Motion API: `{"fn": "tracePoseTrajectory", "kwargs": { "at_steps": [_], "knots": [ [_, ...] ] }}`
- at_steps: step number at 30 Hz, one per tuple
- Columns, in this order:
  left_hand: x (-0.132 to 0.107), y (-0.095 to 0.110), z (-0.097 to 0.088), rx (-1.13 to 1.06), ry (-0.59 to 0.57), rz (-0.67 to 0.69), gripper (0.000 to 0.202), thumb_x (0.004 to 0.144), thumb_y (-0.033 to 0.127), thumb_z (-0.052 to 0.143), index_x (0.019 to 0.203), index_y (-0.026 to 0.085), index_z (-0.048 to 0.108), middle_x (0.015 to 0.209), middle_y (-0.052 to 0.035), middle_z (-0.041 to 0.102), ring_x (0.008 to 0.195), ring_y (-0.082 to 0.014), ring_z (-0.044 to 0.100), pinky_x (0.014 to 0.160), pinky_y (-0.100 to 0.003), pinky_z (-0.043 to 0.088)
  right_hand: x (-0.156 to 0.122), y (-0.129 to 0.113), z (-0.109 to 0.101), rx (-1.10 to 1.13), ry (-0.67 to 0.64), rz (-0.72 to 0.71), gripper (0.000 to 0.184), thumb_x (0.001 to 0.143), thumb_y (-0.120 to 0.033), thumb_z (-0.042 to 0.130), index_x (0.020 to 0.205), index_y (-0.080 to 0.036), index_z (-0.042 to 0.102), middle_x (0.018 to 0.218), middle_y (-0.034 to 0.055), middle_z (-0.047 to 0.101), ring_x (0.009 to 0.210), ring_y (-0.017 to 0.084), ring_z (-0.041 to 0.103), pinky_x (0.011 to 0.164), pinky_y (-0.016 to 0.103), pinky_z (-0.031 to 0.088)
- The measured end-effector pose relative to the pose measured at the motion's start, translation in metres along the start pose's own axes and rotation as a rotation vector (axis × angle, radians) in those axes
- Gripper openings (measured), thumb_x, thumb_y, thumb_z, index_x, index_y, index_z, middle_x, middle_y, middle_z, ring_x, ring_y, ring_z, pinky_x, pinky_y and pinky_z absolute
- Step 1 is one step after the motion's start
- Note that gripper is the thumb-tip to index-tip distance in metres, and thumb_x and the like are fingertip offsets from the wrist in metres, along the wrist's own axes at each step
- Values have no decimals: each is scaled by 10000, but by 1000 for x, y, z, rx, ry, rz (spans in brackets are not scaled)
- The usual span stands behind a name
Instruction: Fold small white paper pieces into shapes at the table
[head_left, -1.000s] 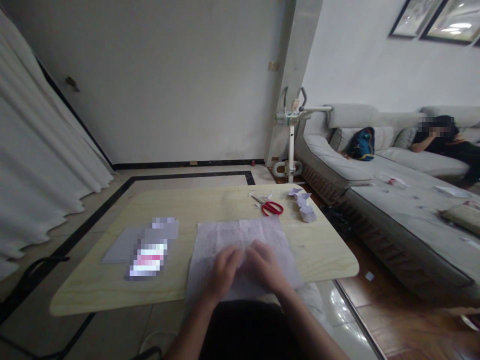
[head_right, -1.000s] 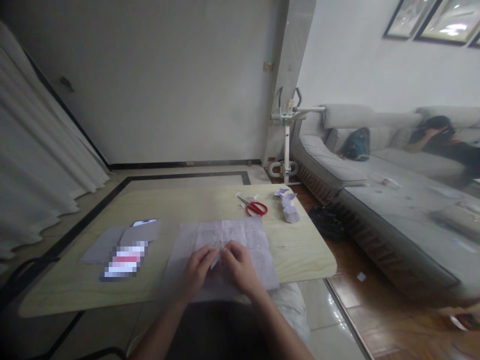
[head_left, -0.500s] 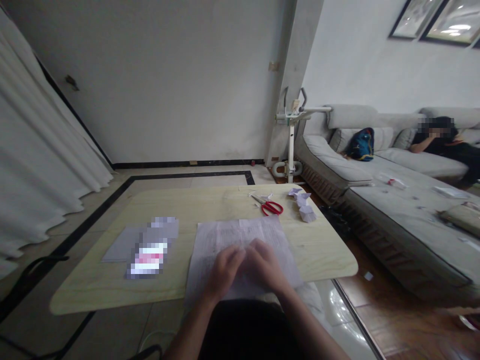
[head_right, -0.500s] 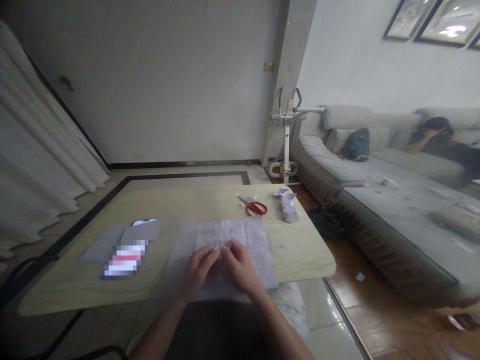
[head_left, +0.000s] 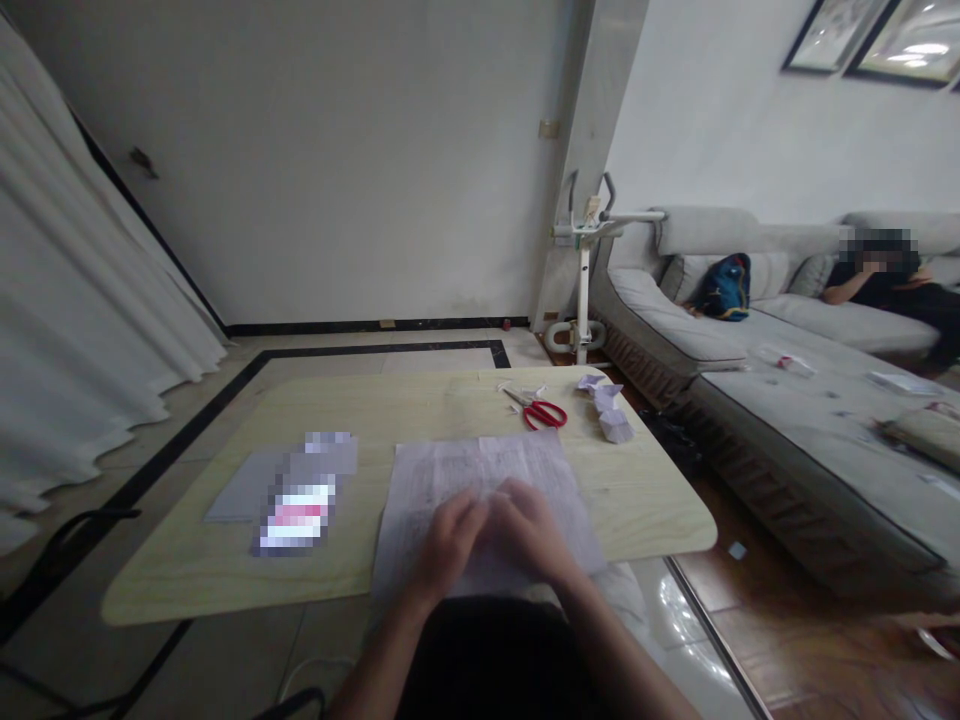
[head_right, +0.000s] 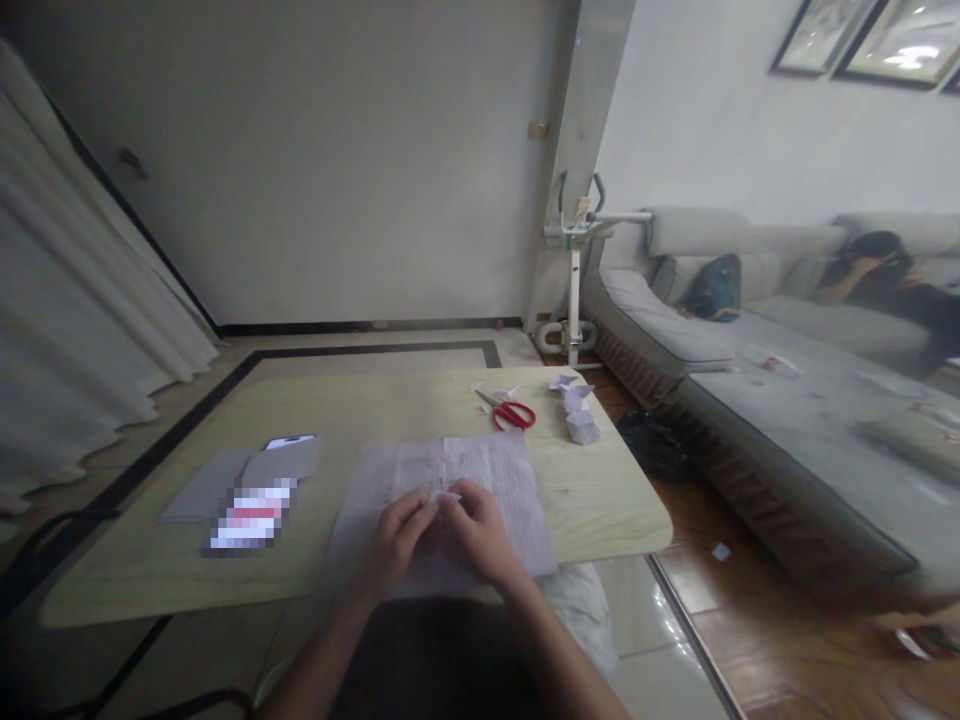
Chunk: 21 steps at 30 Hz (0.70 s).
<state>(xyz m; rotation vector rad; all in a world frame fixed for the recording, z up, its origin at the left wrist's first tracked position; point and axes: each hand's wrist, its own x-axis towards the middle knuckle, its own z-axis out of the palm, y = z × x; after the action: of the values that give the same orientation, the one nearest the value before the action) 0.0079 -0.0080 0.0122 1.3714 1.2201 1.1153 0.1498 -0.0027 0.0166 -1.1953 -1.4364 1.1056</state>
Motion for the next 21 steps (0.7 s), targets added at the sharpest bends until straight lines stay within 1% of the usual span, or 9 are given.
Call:
{"fn": "tracePoseTrajectory", "kwargs": {
  "at_steps": [2,3,6,8,12,16,18,21],
  "knots": [
    [0,-2,0,5,34,-20,205,802,380,581,726,193,614,748,-10,621,759,-194,576,675,-252,446,0,2,0,4,10,-15,256,848,-346,513,652,-183,485,599,-36,462,588,117,433,533,218,353],
    [0,-2,1,6,34,-24,208,803,382,579,719,194,607,740,-9,616,751,-194,573,670,-253,447,-1,3,0,13,13,-19,261,855,-352,510,656,-184,484,601,-35,461,588,117,430,530,217,351],
    [0,-2,0,8,6,5,231,820,370,559,668,195,560,674,4,564,689,-174,536,633,-245,441,-1,3,1,37,8,-11,258,860,-351,509,662,-187,488,596,-33,464,577,117,427,520,217,350],
    [0,-2,0,7,0,23,243,825,357,550,643,197,531,648,14,531,657,-160,507,605,-237,426,-1,3,1,42,6,9,231,847,-321,515,659,-189,492,587,-34,473,571,118,435,520,216,354],
    [0,-1,-1,-7,-41,14,271,822,351,539,605,198,486,606,26,481,596,-143,463,554,-233,390,0,0,0,24,13,17,191,802,-233,516,618,-185,496,579,-34,488,575,117,446,540,213,364],
    [0,-1,-1,-23,-85,-2,285,826,368,520,601,202,463,577,36,454,561,-133,440,530,-229,374,1,-2,-1,-1,5,-5,198,795,-214,510,599,-181,503,578,-34,491,579,115,441,551,216,367],
    [0,-1,-1,-14,-68,-4,293,817,379,527,591,204,464,568,35,456,559,-136,441,526,-231,376,1,-2,0,-5,3,-1,201,797,-227,515,602,-180,506,578,-36,487,579,115,437,548,218,367],
    [-1,0,0,-1,2,-2,273,799,386,550,605,200,506,603,18,507,611,-157,488,562,-239,408,1,1,0,21,-5,7,216,805,-259,526,605,-181,501,581,-39,481,580,115,438,544,218,368]
  ]
}}
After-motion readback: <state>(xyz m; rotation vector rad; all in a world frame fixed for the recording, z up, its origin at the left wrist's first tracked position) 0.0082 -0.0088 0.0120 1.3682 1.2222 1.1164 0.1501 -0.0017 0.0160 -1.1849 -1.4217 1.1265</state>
